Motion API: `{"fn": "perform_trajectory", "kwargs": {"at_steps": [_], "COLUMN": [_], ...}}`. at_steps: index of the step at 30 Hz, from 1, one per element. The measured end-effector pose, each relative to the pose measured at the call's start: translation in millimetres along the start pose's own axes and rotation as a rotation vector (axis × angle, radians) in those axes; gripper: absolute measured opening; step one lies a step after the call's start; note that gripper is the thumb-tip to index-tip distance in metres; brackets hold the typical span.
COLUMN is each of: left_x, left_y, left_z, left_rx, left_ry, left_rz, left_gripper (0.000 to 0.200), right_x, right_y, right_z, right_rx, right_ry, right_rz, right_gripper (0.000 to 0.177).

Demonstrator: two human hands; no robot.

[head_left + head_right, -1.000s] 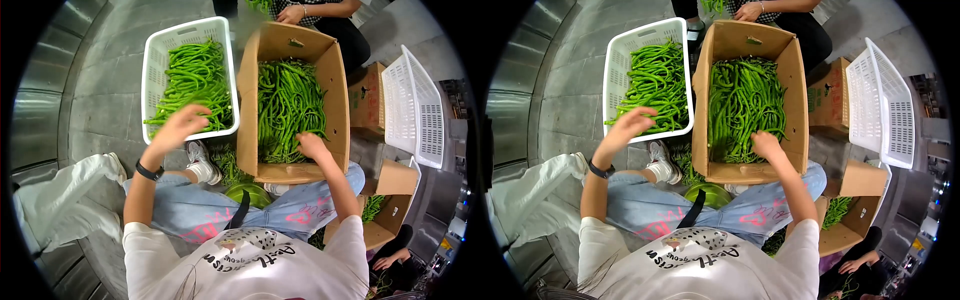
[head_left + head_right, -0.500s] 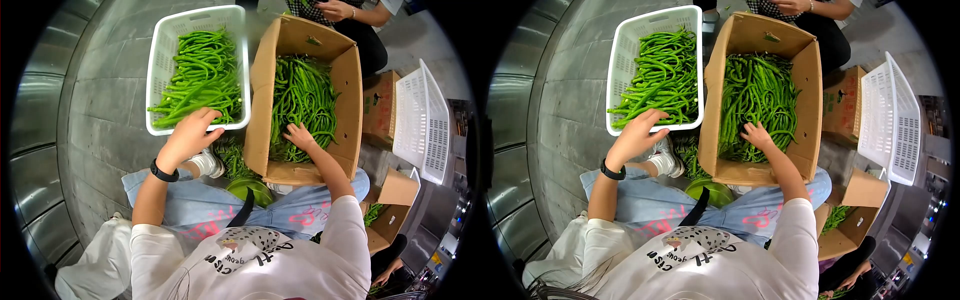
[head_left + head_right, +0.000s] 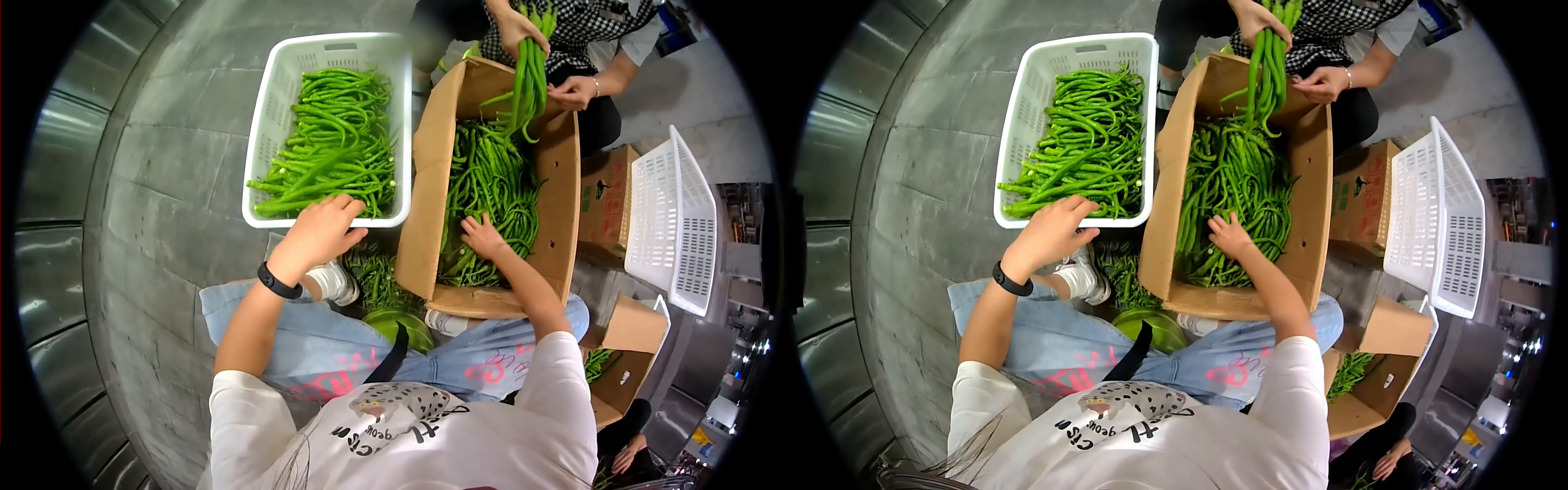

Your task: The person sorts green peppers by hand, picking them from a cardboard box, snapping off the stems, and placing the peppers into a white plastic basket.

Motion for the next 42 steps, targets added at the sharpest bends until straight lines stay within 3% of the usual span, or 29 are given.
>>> {"fn": "perform_trajectory", "kwargs": {"at_steps": [1,11,15,23,27,30,31,35,38,42], "left_x": [-0.4,2.0,-0.1,6.1,10.0,20.0,23.7,40.5,56.3,98.2], "left_y": [0.4,-9.6,-9.4,-10.6,-9.9,-7.7,-6.4,-9.9,-17.2,-38.1], "left_z": [0.7,0.9,-0.8,-3.5,-6.1,-9.6,-11.4,-14.3,-26.1,-69.6], "left_rx": [0.012,0.008,-0.041,0.051,0.100,0.089,0.080,0.131,0.166,0.211], "left_ry": [-0.008,-0.075,-0.032,-0.094,-0.132,-0.173,-0.189,-0.222,-0.285,-0.361], "left_rz": [-0.016,-0.079,-0.094,-0.126,-0.104,0.020,0.085,0.307,0.552,0.740], "left_gripper": [0.033,0.032,0.033,0.033,0.032,0.030,0.029,0.023,0.023,0.050], "right_x": [3.7,39.9,49.5,63.8,50.8,38.5,26.5,16.9,17.3,17.1], "right_y": [2.1,62.1,67.3,114.1,140.7,135.0,146.6,180.5,201.2,212.2], "right_z": [4.7,70.6,81.9,126.8,141.0,151.8,153.2,159.6,165.7,175.9], "right_rx": [0.005,0.149,0.214,0.569,0.838,0.792,0.801,0.878,0.820,0.709], "right_ry": [-0.011,0.062,0.047,-0.155,-0.131,-0.289,-0.461,-0.490,-0.496,-0.425], "right_rz": [-0.027,-0.186,-0.313,-0.660,-0.932,-1.145,-1.392,-1.586,-1.518,-1.690], "right_gripper": [0.038,0.050,0.043,0.033,0.026,0.039,0.039,0.039,0.039,0.038]}}
Point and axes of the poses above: each hand's wrist, its own z-axis away from the middle knuckle, its own y-axis out of the back of the hand, x = y × z, the point moved 1 cm from there along -z, towards the middle knuckle, and after that the axes turned 3 degrees about z, right-handed, at the moved point
